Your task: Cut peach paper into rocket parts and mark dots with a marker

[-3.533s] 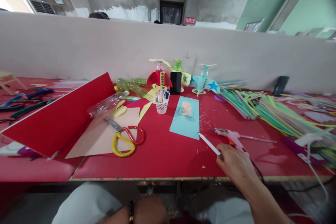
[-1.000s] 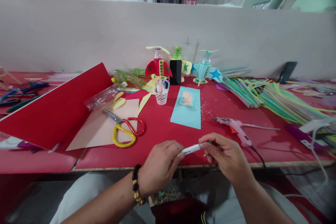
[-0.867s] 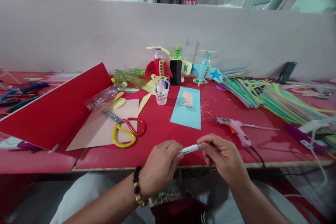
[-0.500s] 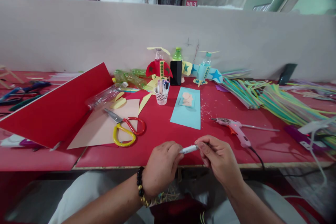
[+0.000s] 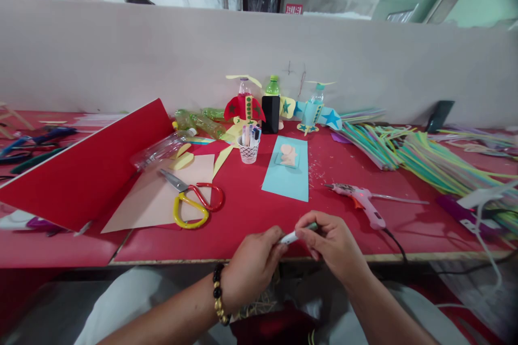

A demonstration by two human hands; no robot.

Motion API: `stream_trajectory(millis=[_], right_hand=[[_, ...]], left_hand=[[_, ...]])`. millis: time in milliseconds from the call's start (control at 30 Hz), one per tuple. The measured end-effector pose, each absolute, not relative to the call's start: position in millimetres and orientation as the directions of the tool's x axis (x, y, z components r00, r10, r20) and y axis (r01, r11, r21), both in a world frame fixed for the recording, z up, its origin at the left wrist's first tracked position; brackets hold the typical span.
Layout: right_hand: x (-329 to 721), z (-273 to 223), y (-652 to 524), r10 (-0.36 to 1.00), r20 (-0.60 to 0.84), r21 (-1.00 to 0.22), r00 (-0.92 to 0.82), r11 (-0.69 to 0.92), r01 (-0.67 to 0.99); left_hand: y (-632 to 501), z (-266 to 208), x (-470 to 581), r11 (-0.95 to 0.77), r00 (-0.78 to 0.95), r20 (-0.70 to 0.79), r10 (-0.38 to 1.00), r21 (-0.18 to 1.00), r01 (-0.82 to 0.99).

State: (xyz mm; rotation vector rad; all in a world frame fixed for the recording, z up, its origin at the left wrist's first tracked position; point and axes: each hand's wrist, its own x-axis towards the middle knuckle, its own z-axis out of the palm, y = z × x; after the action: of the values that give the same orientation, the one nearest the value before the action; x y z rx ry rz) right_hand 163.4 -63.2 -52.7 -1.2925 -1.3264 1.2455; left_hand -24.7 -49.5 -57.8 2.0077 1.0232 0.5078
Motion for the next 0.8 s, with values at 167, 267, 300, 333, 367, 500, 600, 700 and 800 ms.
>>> stream_trajectory(millis=[167, 267, 300, 333, 367, 500, 600, 700, 800], right_hand=[[159.5, -51.3, -69.1, 0.984, -0.076, -0.997, -0.16, -0.074, 0.018], [161.8, -56.0, -69.0, 0.985, -0.03, -0.999, -0.168, -0.033, -0.014], [163.5, -59.0, -67.4, 0.99, -0.009, -1.0, -0.143, -0.009, 0.0], [165.4, -62.5, -65.3, 0.994, 0.007, -1.0, -0.111, 0.01, 0.025], [167.3, -66.4, -62.9, 0.997, 0.014, -0.998, -0.081, 0.019, 0.056], [172.4, -80.5, -55.5, 0.999, -0.004, -0.991, -0.042, 0.001, 0.13], [173.6, -85.9, -55.5, 0.998, -0.029, -0.99, -0.049, -0.022, 0.138], [174.3, -87.6, -57.1, 0.998, -0.042, -0.987, -0.056, -0.032, 0.159], [175.3, -88.7, -57.5, 0.997, -0.049, -0.983, -0.056, -0.038, 0.181]], left_hand=[[-50.4, -53.5, -27.8, -0.338, 0.643, 0.023, 0.766, 0.865, 0.372], [-41.2, -43.9, -37.4, -0.362, 0.571, 0.136, 0.81, 0.882, 0.302], [-35.0, -38.9, -42.6, -0.375, 0.513, 0.188, 0.837, 0.88, 0.29], [-27.2, -33.1, -48.6, -0.387, 0.438, 0.242, 0.866, 0.879, 0.279], [-17.8, -26.7, -55.1, -0.379, 0.359, 0.267, 0.894, 0.879, 0.288], [33.0, 1.2, -79.3, -0.331, 0.161, 0.299, 0.941, 0.914, 0.237], [79.5, 17.3, -86.7, -0.376, 0.052, 0.374, 0.926, 0.898, 0.23], [124.0, 24.4, -84.1, -0.443, 0.019, 0.463, 0.886, 0.835, 0.326], [157.9, 20.9, -77.2, -0.428, 0.073, 0.457, 0.887, 0.751, 0.503]])
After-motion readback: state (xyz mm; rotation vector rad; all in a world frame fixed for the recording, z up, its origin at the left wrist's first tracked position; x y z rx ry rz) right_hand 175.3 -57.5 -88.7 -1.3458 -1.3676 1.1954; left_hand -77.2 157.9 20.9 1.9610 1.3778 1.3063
